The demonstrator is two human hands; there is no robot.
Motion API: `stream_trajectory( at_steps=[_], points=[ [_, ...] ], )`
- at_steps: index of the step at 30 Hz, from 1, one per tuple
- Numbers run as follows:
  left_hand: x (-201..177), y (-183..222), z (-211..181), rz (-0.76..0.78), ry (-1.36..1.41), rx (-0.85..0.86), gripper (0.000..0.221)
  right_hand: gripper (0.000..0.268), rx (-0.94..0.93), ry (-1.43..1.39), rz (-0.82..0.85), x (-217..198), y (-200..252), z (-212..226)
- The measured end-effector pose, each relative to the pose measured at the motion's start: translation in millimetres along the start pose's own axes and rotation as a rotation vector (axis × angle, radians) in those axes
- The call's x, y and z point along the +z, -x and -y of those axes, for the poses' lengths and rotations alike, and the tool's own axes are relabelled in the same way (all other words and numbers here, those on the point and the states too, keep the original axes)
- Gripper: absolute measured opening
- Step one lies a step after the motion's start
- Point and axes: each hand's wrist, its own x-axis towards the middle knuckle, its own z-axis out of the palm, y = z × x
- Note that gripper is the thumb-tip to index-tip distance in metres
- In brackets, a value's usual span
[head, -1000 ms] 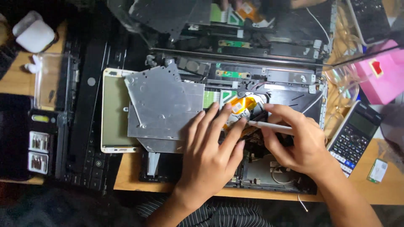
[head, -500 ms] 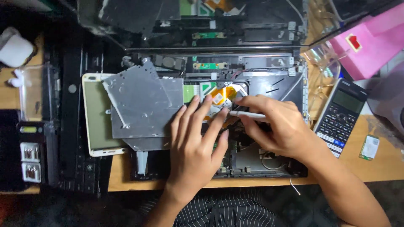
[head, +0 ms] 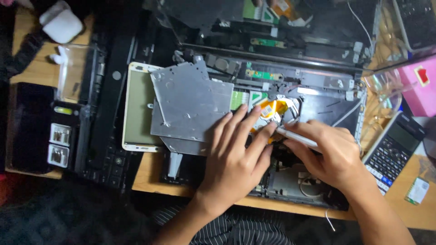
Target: Applying adhesive to a laptop frame and handling a smartphone screen during a repair process
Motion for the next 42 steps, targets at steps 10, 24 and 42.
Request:
stream_trajectory(
  at_steps=[10, 24, 42],
  points=[
    [1.0, -1.9, -0.4, -0.049, 0.034, -0.02, 0.027, 0.028, 0.046, 0.016, -0.026, 1.1, 7.4, -3.8],
    [0.7, -0.3, 0.3, -0.043, 0.033, -0.033, 0.027, 0.015, 0.061, 0.185, -0.026, 0.3, 12.1, -5.4],
    [0.8, 0.6, -0.3, -0.058, 0.053, -0.046, 0.027, 0.025, 0.12, 0.044, -0.008, 0.0, 9.9, -1.9]
  ],
)
